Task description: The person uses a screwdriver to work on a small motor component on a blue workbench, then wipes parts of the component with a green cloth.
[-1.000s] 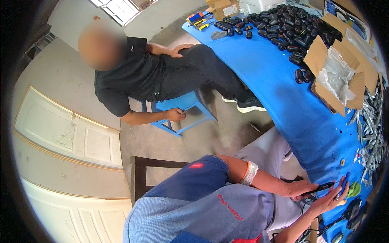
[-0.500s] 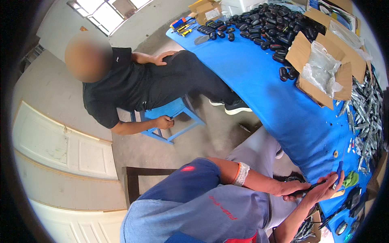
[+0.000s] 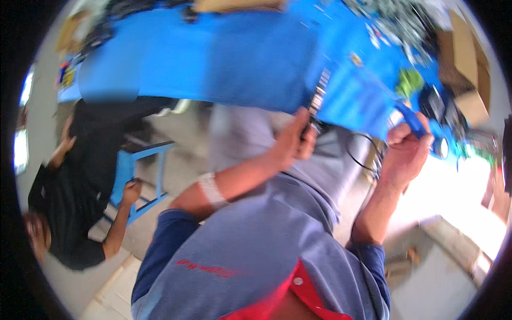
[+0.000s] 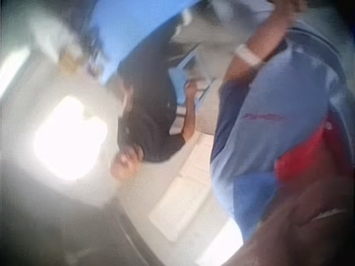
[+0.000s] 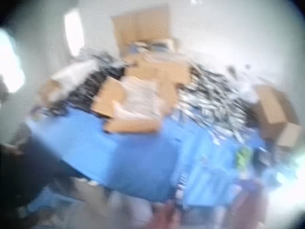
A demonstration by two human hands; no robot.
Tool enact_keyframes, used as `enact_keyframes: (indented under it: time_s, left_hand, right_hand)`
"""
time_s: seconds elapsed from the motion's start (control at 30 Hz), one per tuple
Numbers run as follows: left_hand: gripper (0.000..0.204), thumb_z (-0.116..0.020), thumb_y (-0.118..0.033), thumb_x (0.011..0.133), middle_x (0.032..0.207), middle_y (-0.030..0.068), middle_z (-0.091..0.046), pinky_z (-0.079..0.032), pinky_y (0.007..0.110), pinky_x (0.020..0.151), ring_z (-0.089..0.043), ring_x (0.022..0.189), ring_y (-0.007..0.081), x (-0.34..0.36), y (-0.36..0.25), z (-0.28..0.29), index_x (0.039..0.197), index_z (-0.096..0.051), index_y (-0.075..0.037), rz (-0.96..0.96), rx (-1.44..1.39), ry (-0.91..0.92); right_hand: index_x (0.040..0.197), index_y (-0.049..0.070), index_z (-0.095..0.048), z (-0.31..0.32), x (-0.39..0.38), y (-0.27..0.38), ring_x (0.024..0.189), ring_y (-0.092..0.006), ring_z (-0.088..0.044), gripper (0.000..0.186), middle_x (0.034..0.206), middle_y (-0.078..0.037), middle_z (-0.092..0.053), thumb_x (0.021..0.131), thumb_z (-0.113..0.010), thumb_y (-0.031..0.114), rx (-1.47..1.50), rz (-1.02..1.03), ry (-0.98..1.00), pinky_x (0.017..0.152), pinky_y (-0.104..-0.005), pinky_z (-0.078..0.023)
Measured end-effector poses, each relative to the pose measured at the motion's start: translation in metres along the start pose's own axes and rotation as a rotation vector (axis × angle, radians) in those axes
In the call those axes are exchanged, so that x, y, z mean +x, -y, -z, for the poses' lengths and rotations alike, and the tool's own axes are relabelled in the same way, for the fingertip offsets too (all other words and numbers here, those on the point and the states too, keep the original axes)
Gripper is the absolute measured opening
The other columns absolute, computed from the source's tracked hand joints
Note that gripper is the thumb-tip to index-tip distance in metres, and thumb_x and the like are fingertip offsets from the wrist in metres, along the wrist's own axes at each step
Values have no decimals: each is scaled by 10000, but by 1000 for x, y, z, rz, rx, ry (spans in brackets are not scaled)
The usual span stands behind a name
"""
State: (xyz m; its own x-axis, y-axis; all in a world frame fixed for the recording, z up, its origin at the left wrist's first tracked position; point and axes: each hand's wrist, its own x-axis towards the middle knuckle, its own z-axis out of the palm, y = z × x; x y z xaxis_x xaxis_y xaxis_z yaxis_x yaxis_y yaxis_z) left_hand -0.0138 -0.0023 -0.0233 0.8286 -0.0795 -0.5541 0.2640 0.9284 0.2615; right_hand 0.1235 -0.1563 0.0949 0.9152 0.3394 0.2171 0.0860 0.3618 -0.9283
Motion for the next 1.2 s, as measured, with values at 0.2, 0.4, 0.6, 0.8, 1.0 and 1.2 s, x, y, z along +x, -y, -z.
enact_keyframes:
  time_s: [0.2, 0.4, 0.6, 0.8, 1.0, 1.2]
  left_hand:
    - [525, -322, -578, 907, 476, -22, -267, -161, 237, 371, -197, 380, 85, -10, -18, -20, 644, -392, -130, -26, 81, 47]
    - [542, -313, -614, 891, 455, -31, -253, -165, 247, 383, -202, 369, 88, -7, -24, -27, 637, -365, -138, -68, 159, -6]
    - [544, -334, -633, 875, 456, -33, -269, -171, 243, 386, -216, 372, 85, -6, -22, -28, 641, -363, -142, -90, 196, -66]
    - [539, -326, -636, 876, 465, -40, -260, -183, 237, 388, -208, 386, 77, -9, -23, -33, 667, -364, -141, -109, 295, -131]
    - [537, -326, -633, 878, 481, -39, -272, -185, 227, 390, -224, 401, 70, -10, -22, -31, 668, -372, -141, -134, 368, -155]
    - [541, -339, -630, 876, 498, -25, -294, -174, 229, 388, -230, 411, 71, -7, -19, -32, 675, -389, -131, -158, 397, -209]
  right_hand:
    - [1021, -68, -524, 28, -53, 28, 567, -120, -477, 509, 760, -105, -546, 910, -460, 424, -269, -48, -157, 521, -237, -377]
    - [990, -64, -529, 8, -68, 25, 591, -112, -515, 385, 769, -92, -567, 878, -571, 301, -398, 25, -87, 537, -223, -410]
    - [999, -40, -509, -7, -67, 13, 589, -98, -537, 325, 732, -80, -567, 884, -570, 257, -450, 86, -125, 531, -205, -439]
    - [1004, -28, -506, -5, -62, 4, 586, -100, -544, 306, 748, -90, -580, 887, -568, 248, -451, 34, -154, 536, -207, -445]
    - [999, -25, -506, 2, -61, -4, 556, -103, -512, 304, 690, -84, -566, 904, -541, 261, -416, -33, -167, 511, -219, -414]
    - [1011, -24, -489, 10, -62, -17, 553, -119, -499, 342, 670, -71, -540, 904, -543, 296, -187, -157, -233, 512, -229, -400]
